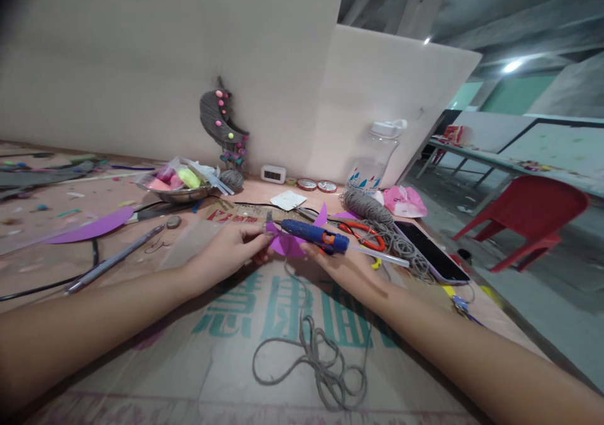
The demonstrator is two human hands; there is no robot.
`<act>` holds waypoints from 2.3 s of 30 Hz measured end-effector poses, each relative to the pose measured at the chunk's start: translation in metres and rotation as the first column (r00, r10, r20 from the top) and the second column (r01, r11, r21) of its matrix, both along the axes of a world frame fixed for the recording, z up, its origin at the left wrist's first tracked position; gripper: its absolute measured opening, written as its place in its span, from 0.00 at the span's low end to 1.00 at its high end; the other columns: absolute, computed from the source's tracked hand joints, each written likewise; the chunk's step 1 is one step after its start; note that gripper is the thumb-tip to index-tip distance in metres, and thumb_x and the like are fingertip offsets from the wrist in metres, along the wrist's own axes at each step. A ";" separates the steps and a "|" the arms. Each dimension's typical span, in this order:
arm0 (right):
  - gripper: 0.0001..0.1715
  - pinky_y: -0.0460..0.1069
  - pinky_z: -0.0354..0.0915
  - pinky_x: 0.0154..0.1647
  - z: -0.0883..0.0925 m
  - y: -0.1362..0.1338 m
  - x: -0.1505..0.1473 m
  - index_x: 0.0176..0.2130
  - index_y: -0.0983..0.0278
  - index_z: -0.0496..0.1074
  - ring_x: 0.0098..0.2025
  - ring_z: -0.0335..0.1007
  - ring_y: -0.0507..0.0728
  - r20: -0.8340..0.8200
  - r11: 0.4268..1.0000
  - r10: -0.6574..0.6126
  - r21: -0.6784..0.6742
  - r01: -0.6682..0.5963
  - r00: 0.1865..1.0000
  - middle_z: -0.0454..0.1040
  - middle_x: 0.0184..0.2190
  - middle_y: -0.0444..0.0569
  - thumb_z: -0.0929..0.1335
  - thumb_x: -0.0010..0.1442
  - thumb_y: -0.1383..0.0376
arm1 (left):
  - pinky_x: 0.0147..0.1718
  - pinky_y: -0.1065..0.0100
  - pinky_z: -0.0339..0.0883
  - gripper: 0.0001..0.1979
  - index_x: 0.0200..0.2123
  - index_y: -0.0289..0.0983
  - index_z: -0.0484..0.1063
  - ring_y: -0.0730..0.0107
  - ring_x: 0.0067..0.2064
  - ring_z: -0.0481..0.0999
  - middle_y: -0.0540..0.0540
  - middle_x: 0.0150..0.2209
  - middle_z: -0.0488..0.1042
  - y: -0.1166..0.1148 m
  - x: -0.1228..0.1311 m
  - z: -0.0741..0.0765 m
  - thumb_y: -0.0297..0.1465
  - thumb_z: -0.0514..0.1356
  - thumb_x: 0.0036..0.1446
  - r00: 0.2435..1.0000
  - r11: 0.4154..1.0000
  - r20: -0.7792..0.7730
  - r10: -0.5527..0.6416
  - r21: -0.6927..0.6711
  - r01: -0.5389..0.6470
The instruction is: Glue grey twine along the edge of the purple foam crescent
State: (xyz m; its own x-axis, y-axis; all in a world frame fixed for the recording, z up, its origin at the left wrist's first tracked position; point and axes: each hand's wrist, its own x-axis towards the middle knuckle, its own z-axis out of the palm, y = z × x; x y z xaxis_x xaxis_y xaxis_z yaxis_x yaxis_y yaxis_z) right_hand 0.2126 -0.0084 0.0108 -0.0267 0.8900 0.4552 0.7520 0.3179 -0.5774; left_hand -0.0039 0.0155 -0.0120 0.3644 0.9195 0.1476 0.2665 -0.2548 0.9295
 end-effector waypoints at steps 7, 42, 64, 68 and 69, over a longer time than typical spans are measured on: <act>0.24 0.49 0.65 0.31 0.017 0.007 0.017 0.22 0.61 0.68 0.26 0.67 0.55 -0.009 0.999 0.014 -0.045 -0.014 1.000 0.70 0.21 0.46 0.62 0.58 0.48 | 0.21 0.75 0.62 0.14 0.28 0.34 0.70 0.75 0.23 0.71 0.48 0.24 0.74 0.006 0.001 -0.001 0.39 0.56 0.56 0.993 0.992 0.115 0.026 -0.122 -0.012; 0.24 0.52 0.62 0.51 0.031 0.086 0.028 0.53 0.68 0.64 0.49 0.68 0.58 -0.139 0.976 -0.108 0.171 0.131 0.984 0.71 0.49 0.57 0.63 0.62 0.56 | 0.15 0.78 0.54 0.13 0.28 0.34 0.68 0.76 0.21 0.69 0.49 0.21 0.70 0.004 0.004 0.002 0.38 0.56 0.56 0.984 0.982 0.164 0.066 -0.185 -0.035; 0.07 0.55 0.65 0.46 0.002 0.019 -0.003 0.35 0.62 0.74 0.42 0.69 0.58 0.358 0.877 0.275 0.287 -0.386 0.892 0.76 0.34 0.51 0.65 0.60 0.67 | 0.20 0.76 0.59 0.15 0.25 0.35 0.67 0.73 0.24 0.69 0.51 0.21 0.69 0.000 0.000 0.001 0.40 0.54 0.58 0.999 0.999 0.033 -0.026 0.046 0.025; 0.06 0.55 0.65 0.46 0.021 0.015 0.002 0.36 0.62 0.73 0.39 0.72 0.57 0.048 0.948 0.243 0.201 -0.248 0.969 0.77 0.34 0.49 0.67 0.59 0.63 | 0.18 0.77 0.59 0.16 0.25 0.36 0.65 0.74 0.21 0.70 0.51 0.20 0.69 0.005 0.001 -0.003 0.42 0.55 0.57 0.992 0.997 0.116 0.041 -0.064 -0.034; 0.06 0.54 0.66 0.44 0.027 0.014 0.003 0.37 0.62 0.72 0.38 0.72 0.56 -0.082 0.962 0.246 0.141 -0.234 0.966 0.77 0.34 0.48 0.68 0.58 0.62 | 0.18 0.77 0.59 0.16 0.25 0.36 0.65 0.75 0.21 0.69 0.51 0.20 0.68 0.005 0.001 -0.003 0.42 0.55 0.57 0.989 0.996 0.141 0.054 -0.084 -0.042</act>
State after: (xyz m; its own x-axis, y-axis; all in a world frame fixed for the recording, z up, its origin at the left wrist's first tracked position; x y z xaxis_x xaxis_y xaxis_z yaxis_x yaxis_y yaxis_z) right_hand 0.2156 0.0060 0.0373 -0.1818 0.7964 0.5769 0.5863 0.5587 -0.5866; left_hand -0.0029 0.0206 -0.0151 0.3004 0.9463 0.1195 0.1396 -0.1676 0.9759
